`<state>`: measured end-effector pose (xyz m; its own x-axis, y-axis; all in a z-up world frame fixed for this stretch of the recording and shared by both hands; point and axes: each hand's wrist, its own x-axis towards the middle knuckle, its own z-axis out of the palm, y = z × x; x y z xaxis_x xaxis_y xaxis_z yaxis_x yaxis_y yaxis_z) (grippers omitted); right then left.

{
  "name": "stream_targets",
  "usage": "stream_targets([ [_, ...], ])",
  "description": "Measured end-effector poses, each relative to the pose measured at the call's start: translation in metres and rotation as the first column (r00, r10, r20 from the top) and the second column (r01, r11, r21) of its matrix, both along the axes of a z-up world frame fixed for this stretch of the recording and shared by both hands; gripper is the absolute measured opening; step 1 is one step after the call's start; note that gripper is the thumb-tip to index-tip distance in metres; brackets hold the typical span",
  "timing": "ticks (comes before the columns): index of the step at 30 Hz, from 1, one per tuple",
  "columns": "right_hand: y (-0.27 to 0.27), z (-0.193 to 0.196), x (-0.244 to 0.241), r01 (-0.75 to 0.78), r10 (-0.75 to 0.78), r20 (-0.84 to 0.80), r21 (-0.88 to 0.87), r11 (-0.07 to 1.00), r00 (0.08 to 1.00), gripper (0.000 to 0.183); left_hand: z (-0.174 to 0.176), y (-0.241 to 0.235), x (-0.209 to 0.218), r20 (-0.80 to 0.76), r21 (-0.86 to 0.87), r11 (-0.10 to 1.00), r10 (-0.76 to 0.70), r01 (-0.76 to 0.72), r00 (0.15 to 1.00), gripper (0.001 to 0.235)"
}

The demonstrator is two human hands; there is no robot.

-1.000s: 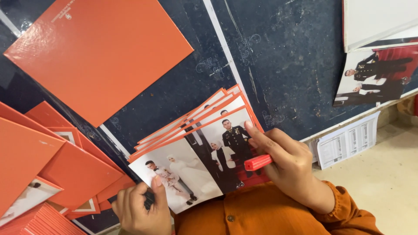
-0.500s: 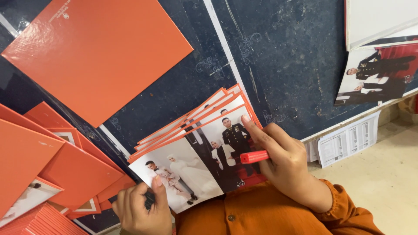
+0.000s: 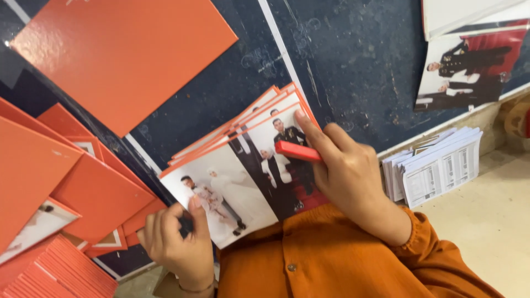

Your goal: Flipping through and organizing a stack of printed wedding invitations for assembly or inspection.

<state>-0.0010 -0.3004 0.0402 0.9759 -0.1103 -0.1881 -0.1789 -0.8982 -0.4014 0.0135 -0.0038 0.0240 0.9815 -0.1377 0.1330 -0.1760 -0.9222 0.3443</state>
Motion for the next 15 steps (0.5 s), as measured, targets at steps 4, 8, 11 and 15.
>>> stream_targets([
  [4, -0.024, 0.011, -0.001, 0.081, -0.072, -0.039, 0.317, 0.945, 0.997, 0.070, -0.003, 0.004, -0.002, 0.011, -0.011, 1.000, -0.027, 0.027, 1.000, 0.037],
  [8, -0.048, 0.034, -0.003, 0.460, -0.203, -0.413, 0.823, 0.333, 0.888, 0.071, -0.012, 0.005, -0.010, 0.081, -0.043, 0.999, -0.017, 0.020, 0.997, 0.036],
  [11, -0.054, 0.028, -0.018, 0.520, -0.177, -0.494, 0.838, 0.164, 0.851, 0.050, -0.020, 0.005, -0.015, 0.136, -0.059, 0.998, 0.019, -0.011, 0.990, 0.041],
  [15, -0.045, 0.026, -0.024, 0.428, -0.214, -0.372, 0.811, 0.399, 0.903, 0.037, -0.025, 0.004, -0.018, 0.184, -0.067, 0.998, 0.013, -0.001, 0.983, 0.041],
])
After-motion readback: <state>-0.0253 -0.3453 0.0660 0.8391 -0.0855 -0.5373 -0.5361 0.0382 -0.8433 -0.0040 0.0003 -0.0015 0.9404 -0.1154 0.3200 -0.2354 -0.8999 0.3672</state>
